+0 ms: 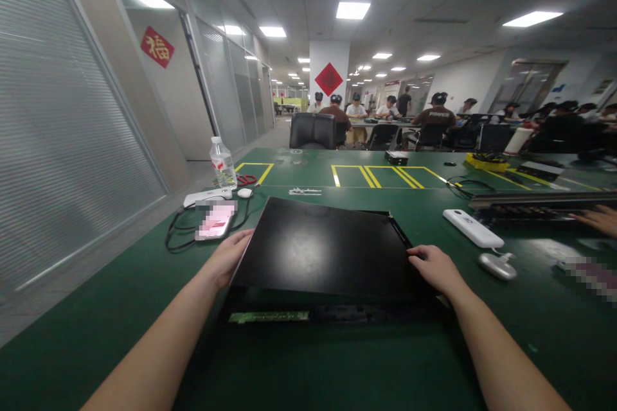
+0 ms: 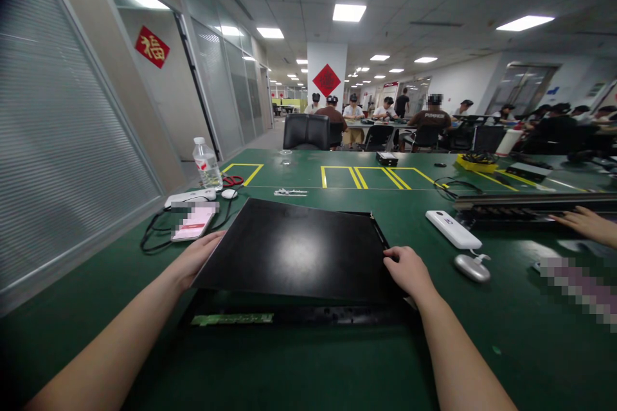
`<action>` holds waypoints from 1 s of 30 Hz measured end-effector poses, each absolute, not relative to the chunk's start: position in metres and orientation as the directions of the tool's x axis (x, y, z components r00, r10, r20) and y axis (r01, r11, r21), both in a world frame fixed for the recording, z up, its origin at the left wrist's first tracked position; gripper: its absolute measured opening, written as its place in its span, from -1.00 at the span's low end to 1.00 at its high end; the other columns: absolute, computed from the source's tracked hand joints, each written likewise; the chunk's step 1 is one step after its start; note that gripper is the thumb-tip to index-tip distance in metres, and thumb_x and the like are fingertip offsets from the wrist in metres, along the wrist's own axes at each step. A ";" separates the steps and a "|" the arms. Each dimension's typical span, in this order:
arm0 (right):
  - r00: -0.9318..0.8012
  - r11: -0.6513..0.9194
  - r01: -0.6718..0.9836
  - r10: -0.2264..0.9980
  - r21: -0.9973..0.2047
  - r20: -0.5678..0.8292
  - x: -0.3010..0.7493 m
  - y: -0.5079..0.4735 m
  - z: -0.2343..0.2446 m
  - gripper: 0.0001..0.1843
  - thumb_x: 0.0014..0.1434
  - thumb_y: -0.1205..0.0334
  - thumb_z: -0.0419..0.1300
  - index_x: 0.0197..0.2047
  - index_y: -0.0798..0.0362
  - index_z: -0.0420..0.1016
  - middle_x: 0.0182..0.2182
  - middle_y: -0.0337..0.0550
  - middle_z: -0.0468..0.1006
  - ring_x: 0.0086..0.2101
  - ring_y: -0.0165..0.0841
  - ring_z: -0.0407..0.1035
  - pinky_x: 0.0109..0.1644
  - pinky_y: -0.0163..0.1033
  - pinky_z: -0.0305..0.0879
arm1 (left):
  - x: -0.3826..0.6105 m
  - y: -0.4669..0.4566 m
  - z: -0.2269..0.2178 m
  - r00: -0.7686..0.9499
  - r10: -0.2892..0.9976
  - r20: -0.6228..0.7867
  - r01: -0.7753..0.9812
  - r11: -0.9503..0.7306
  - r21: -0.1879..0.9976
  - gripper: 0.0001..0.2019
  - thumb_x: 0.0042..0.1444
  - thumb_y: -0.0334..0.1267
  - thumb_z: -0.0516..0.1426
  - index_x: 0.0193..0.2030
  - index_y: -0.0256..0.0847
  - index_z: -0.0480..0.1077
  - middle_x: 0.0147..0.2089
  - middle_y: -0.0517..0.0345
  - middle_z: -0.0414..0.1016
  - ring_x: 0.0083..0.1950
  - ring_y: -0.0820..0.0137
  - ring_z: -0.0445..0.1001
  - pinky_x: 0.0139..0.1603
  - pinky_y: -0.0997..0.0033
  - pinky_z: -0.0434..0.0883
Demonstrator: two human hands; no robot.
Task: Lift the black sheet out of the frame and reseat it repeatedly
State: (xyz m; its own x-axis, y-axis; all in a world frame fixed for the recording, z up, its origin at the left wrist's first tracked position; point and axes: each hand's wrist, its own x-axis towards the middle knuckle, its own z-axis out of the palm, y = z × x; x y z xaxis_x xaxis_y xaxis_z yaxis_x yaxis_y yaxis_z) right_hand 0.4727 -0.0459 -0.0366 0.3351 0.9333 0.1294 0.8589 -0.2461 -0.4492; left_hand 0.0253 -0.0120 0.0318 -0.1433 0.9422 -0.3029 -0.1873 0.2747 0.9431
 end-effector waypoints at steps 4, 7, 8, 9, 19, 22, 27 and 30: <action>0.331 -0.240 0.863 0.933 -0.444 0.139 0.474 -0.045 -0.038 -0.68 0.08 0.20 0.15 -0.17 -0.01 0.68 -0.11 -0.03 0.60 -0.11 -0.19 0.48 -0.03 -0.18 0.35 | 0.026 -0.012 0.031 -0.134 0.947 -0.291 -0.186 0.264 0.946 -0.94 0.20 -0.42 0.19 -0.21 -0.27 0.49 -0.45 0.08 0.62 -0.51 0.37 0.58 -0.51 0.50 0.47; 0.332 -0.246 0.865 0.934 -0.438 0.132 0.474 -0.045 -0.039 -0.68 0.08 0.20 0.14 -0.16 -0.01 0.68 -0.10 -0.02 0.60 -0.11 -0.19 0.48 -0.03 -0.18 0.35 | 0.027 -0.013 0.032 -0.138 0.951 -0.277 -0.190 0.249 0.950 -0.91 0.22 -0.44 0.17 -0.18 -0.26 0.50 -0.45 0.09 0.63 -0.51 0.39 0.58 -0.51 0.52 0.47; 0.333 -0.248 0.865 0.934 -0.436 0.128 0.474 -0.045 -0.038 -0.67 0.08 0.20 0.14 -0.16 -0.01 0.68 -0.09 -0.02 0.59 -0.10 -0.19 0.48 -0.03 -0.18 0.35 | 0.027 -0.014 0.032 -0.143 0.951 -0.275 -0.191 0.246 0.950 -0.90 0.22 -0.44 0.17 -0.16 -0.26 0.50 -0.45 0.09 0.63 -0.52 0.39 0.58 -0.52 0.53 0.47; 0.333 -0.250 0.865 0.935 -0.435 0.124 0.473 -0.045 -0.038 -0.67 0.09 0.20 0.14 -0.15 -0.01 0.68 -0.08 -0.02 0.59 -0.10 -0.19 0.48 -0.04 -0.18 0.35 | 0.027 -0.014 0.033 -0.148 0.949 -0.278 -0.190 0.248 0.950 -0.90 0.22 -0.44 0.17 -0.16 -0.26 0.51 -0.46 0.09 0.63 -0.52 0.40 0.58 -0.52 0.53 0.47; 0.335 -0.254 0.863 0.935 -0.437 0.119 0.472 -0.046 -0.037 -0.65 0.11 0.20 0.12 -0.12 0.01 0.67 -0.06 -0.01 0.58 -0.10 -0.20 0.47 -0.03 -0.20 0.34 | 0.026 -0.009 0.029 -0.140 0.945 -0.296 -0.194 0.267 0.944 -0.85 0.17 -0.41 0.24 -0.12 -0.30 0.56 -0.42 0.05 0.66 -0.49 0.37 0.60 -0.48 0.52 0.49; 0.332 -0.245 0.863 0.934 -0.441 0.133 0.472 -0.047 -0.037 -0.66 0.10 0.19 0.14 -0.14 0.00 0.67 -0.07 -0.02 0.58 -0.11 -0.19 0.48 -0.04 -0.19 0.35 | 0.025 -0.009 0.028 -0.134 0.957 -0.259 -0.203 0.229 0.952 -0.83 0.11 -0.38 0.28 -0.12 -0.27 0.57 -0.41 0.06 0.66 -0.47 0.37 0.60 -0.45 0.52 0.49; 0.339 -0.250 0.859 0.932 -0.447 0.131 0.472 -0.047 -0.036 -0.67 0.10 0.20 0.14 -0.14 0.00 0.68 -0.08 0.00 0.58 -0.10 -0.18 0.47 -0.03 -0.18 0.35 | 0.026 -0.012 0.028 -0.065 0.978 -0.197 -0.222 0.178 0.959 -0.75 0.02 -0.32 0.34 -0.13 -0.26 0.59 -0.38 0.02 0.66 -0.41 0.30 0.63 -0.43 0.47 0.50; 0.339 -0.243 0.857 0.930 -0.453 0.141 0.472 -0.047 -0.037 -0.69 0.10 0.21 0.15 -0.15 -0.02 0.68 -0.09 -0.03 0.59 -0.11 -0.19 0.47 -0.03 -0.19 0.34 | 0.029 -0.013 0.033 -0.062 0.981 -0.185 -0.245 0.165 0.955 -0.69 -0.02 -0.36 0.32 -0.08 -0.26 0.58 -0.36 0.04 0.67 -0.37 0.26 0.64 -0.40 0.43 0.52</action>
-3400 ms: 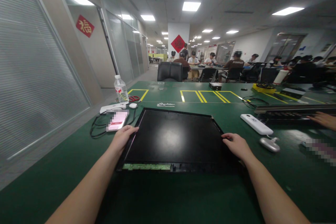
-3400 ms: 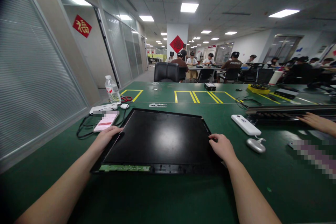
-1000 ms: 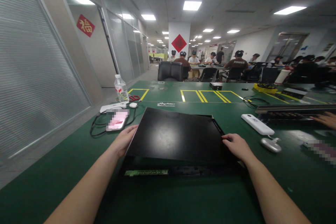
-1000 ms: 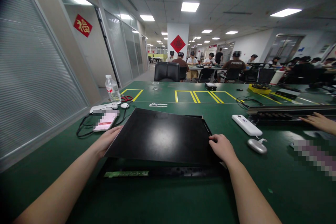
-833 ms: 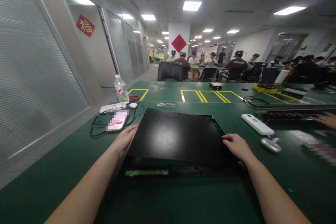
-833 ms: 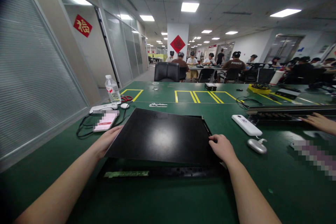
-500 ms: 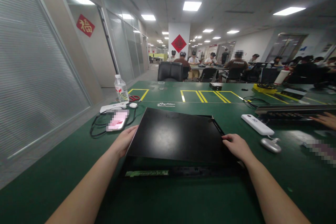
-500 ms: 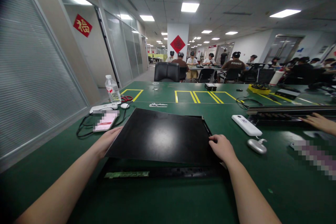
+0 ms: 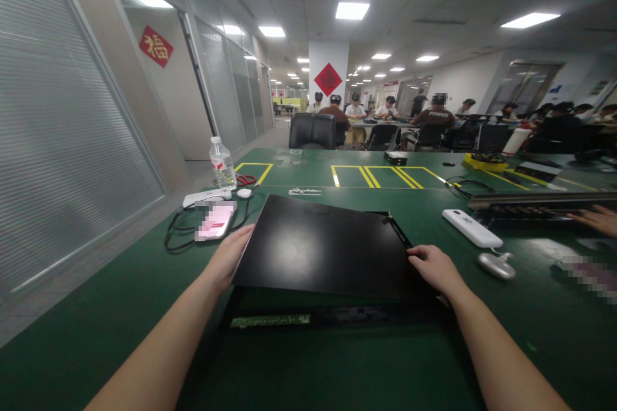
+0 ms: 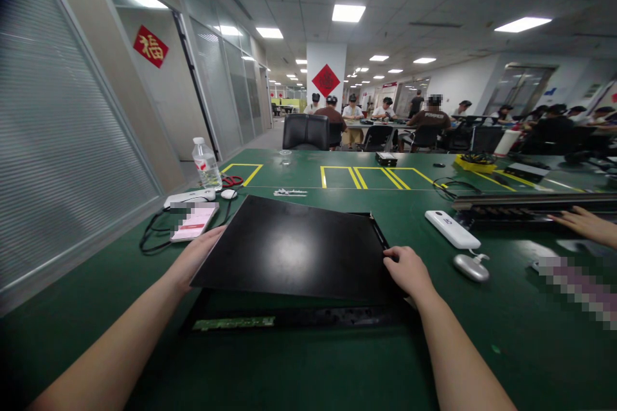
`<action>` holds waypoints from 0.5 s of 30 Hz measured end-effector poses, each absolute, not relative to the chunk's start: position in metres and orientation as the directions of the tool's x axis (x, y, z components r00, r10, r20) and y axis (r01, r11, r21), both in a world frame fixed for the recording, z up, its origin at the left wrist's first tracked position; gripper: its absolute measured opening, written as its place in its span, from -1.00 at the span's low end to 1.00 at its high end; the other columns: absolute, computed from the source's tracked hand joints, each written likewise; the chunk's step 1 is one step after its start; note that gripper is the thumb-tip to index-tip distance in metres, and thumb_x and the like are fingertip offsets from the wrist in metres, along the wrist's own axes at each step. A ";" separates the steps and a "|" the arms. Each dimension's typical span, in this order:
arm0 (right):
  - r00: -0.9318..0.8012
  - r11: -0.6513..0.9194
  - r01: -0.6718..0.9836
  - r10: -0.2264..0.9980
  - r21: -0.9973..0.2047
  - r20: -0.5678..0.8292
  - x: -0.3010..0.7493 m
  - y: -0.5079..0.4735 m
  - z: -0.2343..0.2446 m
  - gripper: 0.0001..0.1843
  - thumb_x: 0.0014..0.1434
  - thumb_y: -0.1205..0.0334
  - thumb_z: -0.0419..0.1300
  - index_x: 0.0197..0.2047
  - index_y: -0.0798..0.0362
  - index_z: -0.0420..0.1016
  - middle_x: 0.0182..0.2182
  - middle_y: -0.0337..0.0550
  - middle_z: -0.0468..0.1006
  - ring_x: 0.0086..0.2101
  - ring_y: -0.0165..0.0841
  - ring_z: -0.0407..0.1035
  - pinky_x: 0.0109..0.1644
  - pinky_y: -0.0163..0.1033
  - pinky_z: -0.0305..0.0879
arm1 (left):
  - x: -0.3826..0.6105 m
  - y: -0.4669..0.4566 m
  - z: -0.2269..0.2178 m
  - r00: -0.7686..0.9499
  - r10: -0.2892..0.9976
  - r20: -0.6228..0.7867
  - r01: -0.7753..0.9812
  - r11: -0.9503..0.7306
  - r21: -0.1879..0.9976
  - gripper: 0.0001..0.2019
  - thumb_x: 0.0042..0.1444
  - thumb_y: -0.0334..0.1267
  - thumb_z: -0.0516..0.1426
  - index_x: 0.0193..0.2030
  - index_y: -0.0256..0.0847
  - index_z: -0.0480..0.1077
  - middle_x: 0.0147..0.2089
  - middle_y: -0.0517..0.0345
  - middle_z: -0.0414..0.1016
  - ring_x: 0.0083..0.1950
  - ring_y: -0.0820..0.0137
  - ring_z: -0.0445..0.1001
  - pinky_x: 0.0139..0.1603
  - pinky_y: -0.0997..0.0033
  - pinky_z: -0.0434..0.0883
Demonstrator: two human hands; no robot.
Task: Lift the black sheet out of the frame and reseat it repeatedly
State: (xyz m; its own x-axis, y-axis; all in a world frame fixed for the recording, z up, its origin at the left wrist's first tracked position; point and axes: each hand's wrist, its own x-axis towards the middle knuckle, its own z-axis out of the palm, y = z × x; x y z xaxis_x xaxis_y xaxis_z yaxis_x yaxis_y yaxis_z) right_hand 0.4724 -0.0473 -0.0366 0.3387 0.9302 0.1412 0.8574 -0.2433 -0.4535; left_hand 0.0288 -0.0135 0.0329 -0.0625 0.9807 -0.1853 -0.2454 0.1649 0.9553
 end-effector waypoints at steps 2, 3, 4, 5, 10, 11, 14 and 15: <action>0.338 -0.242 0.860 0.930 -0.449 0.145 0.472 -0.047 -0.037 -0.70 0.10 0.21 0.16 -0.16 -0.02 0.68 -0.10 -0.03 0.59 -0.12 -0.20 0.47 -0.03 -0.20 0.34 | 0.030 -0.014 0.036 -0.066 0.979 -0.191 -0.283 0.165 0.945 -0.66 -0.01 -0.38 0.27 -0.04 -0.28 0.57 -0.32 0.03 0.68 -0.32 0.23 0.65 -0.36 0.40 0.54; 0.338 -0.244 0.862 0.930 -0.444 0.144 0.472 -0.047 -0.037 -0.70 0.10 0.21 0.16 -0.16 -0.02 0.68 -0.10 -0.04 0.59 -0.12 -0.21 0.47 -0.03 -0.20 0.34 | 0.031 -0.014 0.037 -0.055 0.979 -0.196 -0.312 0.170 0.935 -0.65 0.01 -0.37 0.24 -0.02 -0.29 0.56 -0.29 0.02 0.68 -0.30 0.20 0.65 -0.34 0.37 0.55; 0.338 -0.246 0.865 0.930 -0.438 0.144 0.472 -0.047 -0.037 -0.70 0.10 0.21 0.16 -0.16 -0.02 0.68 -0.10 -0.04 0.59 -0.12 -0.21 0.47 -0.03 -0.21 0.34 | 0.031 -0.014 0.037 -0.032 0.980 -0.198 -0.344 0.176 0.922 -0.64 0.03 -0.34 0.21 0.00 -0.31 0.55 -0.26 -0.01 0.68 -0.27 0.18 0.65 -0.32 0.34 0.56; 0.338 -0.249 0.867 0.930 -0.432 0.142 0.472 -0.047 -0.036 -0.70 0.10 0.21 0.16 -0.16 -0.02 0.68 -0.11 -0.04 0.59 -0.12 -0.21 0.47 -0.03 -0.21 0.34 | 0.030 -0.014 0.037 -0.002 0.981 -0.196 -0.372 0.182 0.910 -0.63 0.05 -0.29 0.18 0.02 -0.33 0.55 -0.24 -0.04 0.68 -0.24 0.15 0.65 -0.30 0.29 0.57; 0.334 -0.243 0.864 0.932 -0.441 0.140 0.472 -0.047 -0.036 -0.69 0.09 0.21 0.15 -0.15 0.01 0.66 -0.10 -0.03 0.58 -0.13 -0.21 0.47 -0.04 -0.20 0.33 | 0.027 -0.018 0.032 0.035 0.995 -0.090 -0.304 0.096 0.948 -0.50 -0.11 -0.23 0.33 0.04 -0.31 0.53 -0.20 -0.05 0.68 -0.20 0.12 0.65 -0.24 0.29 0.56; 0.340 -0.244 0.858 0.930 -0.452 0.143 0.472 -0.047 -0.036 -0.69 0.08 0.21 0.16 -0.15 0.01 0.66 -0.11 -0.03 0.58 -0.14 -0.22 0.47 -0.05 -0.20 0.33 | 0.027 -0.019 0.031 0.032 0.997 -0.068 -0.284 0.074 0.956 -0.47 -0.16 -0.26 0.36 0.03 -0.29 0.54 -0.21 -0.03 0.68 -0.22 0.14 0.65 -0.25 0.32 0.55; 0.373 -0.259 0.830 0.916 -0.493 0.148 0.473 -0.046 -0.038 -0.60 0.08 0.16 0.16 -0.02 0.01 0.59 -0.16 -0.07 0.58 -0.20 -0.25 0.47 -0.12 -0.21 0.34 | 0.027 -0.021 0.030 0.042 0.998 -0.036 -0.278 0.046 0.960 -0.44 -0.23 -0.26 0.39 0.02 -0.28 0.55 -0.24 -0.01 0.68 -0.24 0.15 0.65 -0.24 0.34 0.55; 0.387 -0.266 0.819 0.910 -0.508 0.147 0.473 -0.045 -0.038 -0.55 0.09 0.14 0.15 0.05 0.01 0.55 -0.17 -0.09 0.58 -0.22 -0.26 0.47 -0.14 -0.22 0.34 | 0.027 -0.021 0.030 0.044 0.999 -0.028 -0.282 0.040 0.959 -0.42 -0.23 -0.25 0.39 0.03 -0.28 0.55 -0.23 -0.01 0.69 -0.22 0.14 0.65 -0.22 0.32 0.55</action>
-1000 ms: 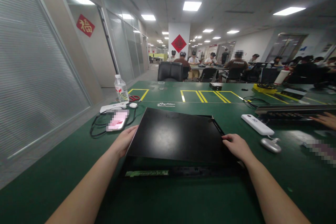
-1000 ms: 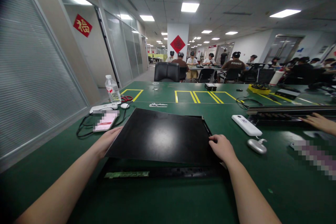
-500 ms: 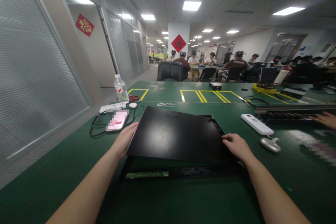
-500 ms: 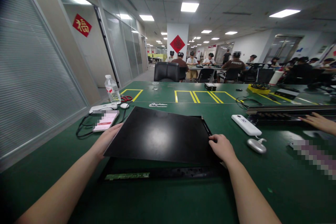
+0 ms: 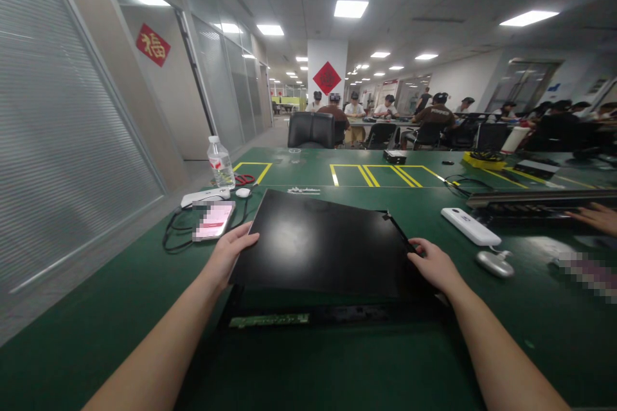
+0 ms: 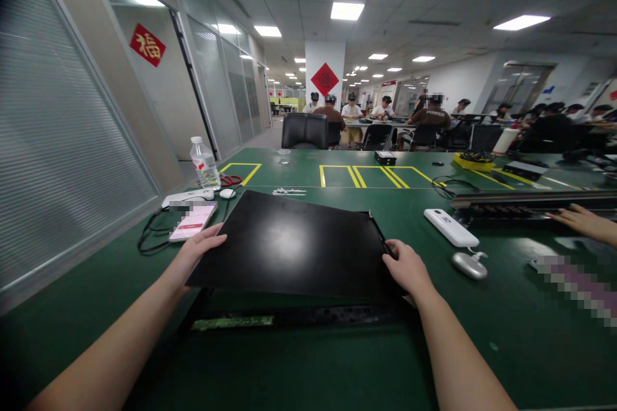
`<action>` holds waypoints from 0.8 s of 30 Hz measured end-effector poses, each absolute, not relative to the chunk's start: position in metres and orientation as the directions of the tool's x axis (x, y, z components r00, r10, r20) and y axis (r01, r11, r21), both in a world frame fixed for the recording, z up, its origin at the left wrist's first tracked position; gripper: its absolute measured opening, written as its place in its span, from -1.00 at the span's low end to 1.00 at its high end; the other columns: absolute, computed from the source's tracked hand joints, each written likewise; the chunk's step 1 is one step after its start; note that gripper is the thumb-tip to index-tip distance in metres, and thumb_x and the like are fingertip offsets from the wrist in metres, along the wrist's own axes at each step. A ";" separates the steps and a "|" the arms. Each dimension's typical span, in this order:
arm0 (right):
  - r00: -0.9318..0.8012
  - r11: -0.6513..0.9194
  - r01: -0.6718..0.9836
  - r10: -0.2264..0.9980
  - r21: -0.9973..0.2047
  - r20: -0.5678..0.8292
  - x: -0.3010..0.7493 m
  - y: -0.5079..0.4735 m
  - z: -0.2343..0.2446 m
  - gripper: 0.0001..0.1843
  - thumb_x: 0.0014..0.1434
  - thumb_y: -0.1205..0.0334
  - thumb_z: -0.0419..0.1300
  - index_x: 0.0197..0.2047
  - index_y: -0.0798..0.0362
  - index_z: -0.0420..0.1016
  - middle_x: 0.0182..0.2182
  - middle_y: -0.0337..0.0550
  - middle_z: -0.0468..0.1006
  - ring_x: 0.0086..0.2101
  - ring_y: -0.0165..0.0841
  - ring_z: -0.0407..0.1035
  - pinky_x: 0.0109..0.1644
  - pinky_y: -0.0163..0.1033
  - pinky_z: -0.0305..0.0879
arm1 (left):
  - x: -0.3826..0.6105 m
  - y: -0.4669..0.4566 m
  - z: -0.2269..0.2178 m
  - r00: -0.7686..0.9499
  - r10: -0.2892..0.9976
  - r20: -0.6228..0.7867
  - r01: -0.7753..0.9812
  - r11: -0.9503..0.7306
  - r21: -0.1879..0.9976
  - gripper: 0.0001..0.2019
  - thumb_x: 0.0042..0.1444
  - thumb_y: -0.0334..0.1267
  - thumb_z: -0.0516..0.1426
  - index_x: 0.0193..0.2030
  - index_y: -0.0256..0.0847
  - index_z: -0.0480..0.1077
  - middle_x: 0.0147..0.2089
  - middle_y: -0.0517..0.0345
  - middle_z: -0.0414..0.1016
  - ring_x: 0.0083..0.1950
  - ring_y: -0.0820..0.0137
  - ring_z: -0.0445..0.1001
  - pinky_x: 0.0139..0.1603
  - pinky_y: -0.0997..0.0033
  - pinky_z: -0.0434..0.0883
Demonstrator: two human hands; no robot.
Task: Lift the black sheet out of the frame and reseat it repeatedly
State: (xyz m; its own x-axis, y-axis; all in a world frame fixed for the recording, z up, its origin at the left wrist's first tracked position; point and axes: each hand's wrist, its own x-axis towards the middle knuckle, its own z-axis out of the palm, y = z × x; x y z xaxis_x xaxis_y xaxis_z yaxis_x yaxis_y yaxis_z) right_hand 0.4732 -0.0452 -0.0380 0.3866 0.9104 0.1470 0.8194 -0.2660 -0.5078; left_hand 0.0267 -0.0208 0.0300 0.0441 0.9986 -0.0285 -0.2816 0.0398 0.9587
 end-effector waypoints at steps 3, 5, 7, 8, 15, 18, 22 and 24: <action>0.419 -0.282 0.782 0.898 -0.556 0.133 0.474 -0.043 -0.039 -0.41 0.12 0.06 0.11 0.20 0.06 0.43 -0.21 -0.10 0.59 -0.22 -0.25 0.48 -0.14 -0.20 0.34 | 0.026 -0.021 0.030 0.048 0.999 0.000 -0.288 0.014 0.958 -0.37 -0.24 -0.23 0.40 0.08 -0.26 0.53 -0.17 -0.03 0.68 -0.15 0.09 0.64 -0.16 0.27 0.55; 0.441 -0.295 0.749 0.890 -0.593 0.115 0.474 -0.042 -0.038 -0.41 0.15 0.02 0.09 0.19 0.10 0.45 -0.19 -0.04 0.61 -0.18 -0.20 0.49 -0.09 -0.17 0.35 | 0.026 -0.021 0.030 0.050 0.999 0.016 -0.280 -0.002 0.960 -0.34 -0.25 -0.22 0.41 0.10 -0.24 0.52 -0.12 -0.03 0.68 -0.10 0.06 0.63 -0.12 0.23 0.55; 0.461 -0.296 0.715 0.881 -0.633 0.108 0.474 -0.041 -0.036 -0.49 0.16 0.00 0.08 0.05 0.09 0.55 -0.15 0.03 0.62 -0.14 -0.15 0.49 -0.06 -0.13 0.35 | 0.026 -0.021 0.029 0.041 0.998 0.036 -0.270 -0.024 0.963 -0.31 -0.26 -0.20 0.42 0.12 -0.22 0.51 -0.08 -0.04 0.67 -0.05 0.03 0.62 -0.07 0.19 0.55; 0.471 -0.292 0.694 0.875 -0.658 0.109 0.474 -0.041 -0.035 -0.53 0.15 -0.01 0.08 -0.04 0.08 0.60 -0.14 0.06 0.62 -0.12 -0.12 0.48 -0.05 -0.12 0.36 | 0.026 -0.021 0.029 0.033 0.998 0.048 -0.270 -0.037 0.962 -0.31 -0.27 -0.19 0.42 0.12 -0.21 0.51 -0.06 -0.04 0.66 -0.03 0.02 0.61 -0.05 0.17 0.54; 0.556 -0.149 0.366 0.826 -0.918 0.088 0.470 -0.050 -0.021 -0.64 -0.02 -0.03 0.26 -0.23 0.02 0.61 -0.13 -0.01 0.64 -0.01 -0.04 0.46 0.00 -0.10 0.39 | 0.021 -0.017 0.028 -0.084 0.993 0.083 -0.291 -0.104 0.951 -0.36 -0.31 -0.19 0.41 0.04 -0.19 0.56 -0.08 0.01 0.67 0.02 0.02 0.59 0.05 0.19 0.51; 0.408 -0.021 0.152 0.912 -0.988 0.044 0.468 -0.057 -0.011 -0.52 -0.01 -0.02 0.24 -0.05 0.04 0.57 -0.15 -0.05 0.65 -0.07 -0.08 0.51 -0.01 -0.09 0.42 | 0.015 -0.012 0.031 -0.127 0.989 0.077 -0.275 -0.110 0.955 -0.35 -0.32 -0.16 0.39 0.03 -0.24 0.56 -0.11 0.00 0.68 0.00 0.00 0.59 0.00 0.23 0.52; 0.297 0.055 0.100 0.951 -0.993 0.083 0.471 -0.064 0.001 -0.39 0.09 -0.10 0.10 0.16 -0.03 0.45 -0.13 -0.09 0.64 -0.08 -0.09 0.52 -0.01 -0.04 0.43 | 0.012 -0.004 0.031 -0.149 0.987 0.062 -0.218 -0.094 0.971 -0.38 -0.33 -0.14 0.38 -0.02 -0.28 0.57 -0.15 -0.03 0.68 0.02 -0.04 0.58 -0.02 0.26 0.52; 0.289 0.051 0.120 0.954 -0.991 0.084 0.474 -0.067 0.003 -0.39 0.10 -0.11 0.08 0.16 -0.06 0.45 -0.13 -0.08 0.64 -0.07 -0.08 0.52 0.02 -0.02 0.42 | 0.012 -0.002 0.029 -0.141 0.988 0.056 -0.214 -0.085 0.973 -0.39 -0.33 -0.14 0.38 -0.03 -0.28 0.57 -0.18 -0.02 0.68 0.01 -0.04 0.58 -0.04 0.25 0.53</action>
